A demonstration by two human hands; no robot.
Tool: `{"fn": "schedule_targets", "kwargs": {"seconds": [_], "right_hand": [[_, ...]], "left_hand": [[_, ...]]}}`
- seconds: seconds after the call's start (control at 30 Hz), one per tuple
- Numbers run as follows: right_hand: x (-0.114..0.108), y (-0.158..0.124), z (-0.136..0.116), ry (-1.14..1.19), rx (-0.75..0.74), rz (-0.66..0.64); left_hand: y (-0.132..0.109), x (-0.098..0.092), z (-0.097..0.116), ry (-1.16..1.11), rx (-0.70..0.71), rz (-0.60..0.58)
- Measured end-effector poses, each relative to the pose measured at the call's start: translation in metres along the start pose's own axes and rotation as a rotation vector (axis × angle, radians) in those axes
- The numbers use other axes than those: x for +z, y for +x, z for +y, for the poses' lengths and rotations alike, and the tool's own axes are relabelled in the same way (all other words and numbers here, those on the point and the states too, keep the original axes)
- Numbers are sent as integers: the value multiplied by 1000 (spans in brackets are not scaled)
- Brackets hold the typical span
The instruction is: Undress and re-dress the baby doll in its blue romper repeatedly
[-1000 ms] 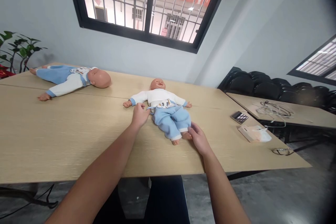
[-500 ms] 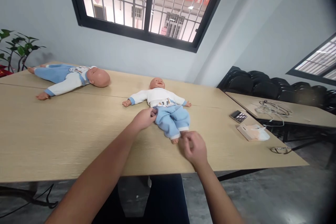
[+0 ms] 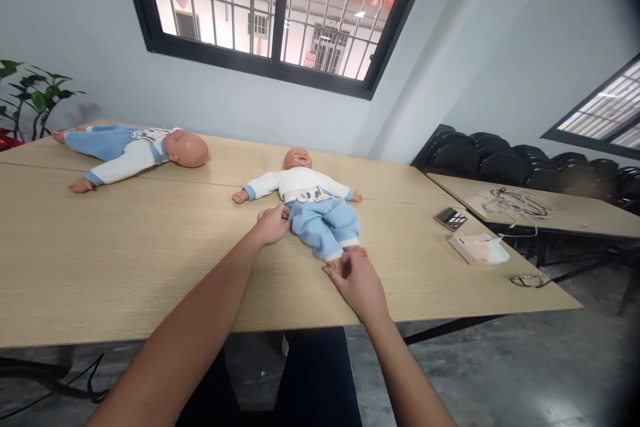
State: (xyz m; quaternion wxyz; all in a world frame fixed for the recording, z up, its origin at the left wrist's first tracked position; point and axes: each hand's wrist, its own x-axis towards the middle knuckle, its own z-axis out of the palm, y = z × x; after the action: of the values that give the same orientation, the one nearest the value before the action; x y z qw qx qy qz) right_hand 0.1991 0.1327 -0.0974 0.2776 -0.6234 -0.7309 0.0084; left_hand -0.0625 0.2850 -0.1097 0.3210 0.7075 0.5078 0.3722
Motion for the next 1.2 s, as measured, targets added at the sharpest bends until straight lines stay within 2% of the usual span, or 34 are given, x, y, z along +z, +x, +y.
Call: {"fn": "schedule_targets", "kwargs": {"seconds": [0.23, 0.43, 0.57, 0.87, 0.97, 1.2], "right_hand": [[2, 3, 3, 9, 18, -19], [4, 9, 0, -77, -45, -52], [3, 12, -7, -33, -39, -62], [-11, 1, -9, 242, 70, 89], [-8, 0, -6, 289, 101, 85], [-5, 0, -7, 260, 58, 9]], "left_hand": [[-1, -2, 4, 262, 14, -73], [-1, 0, 8, 350, 23, -89], [-2, 4, 9, 396, 28, -79], [1, 9, 5, 410, -17, -22], [1, 8, 5, 396, -20, -8], [0, 5, 9, 312, 24, 1]]}}
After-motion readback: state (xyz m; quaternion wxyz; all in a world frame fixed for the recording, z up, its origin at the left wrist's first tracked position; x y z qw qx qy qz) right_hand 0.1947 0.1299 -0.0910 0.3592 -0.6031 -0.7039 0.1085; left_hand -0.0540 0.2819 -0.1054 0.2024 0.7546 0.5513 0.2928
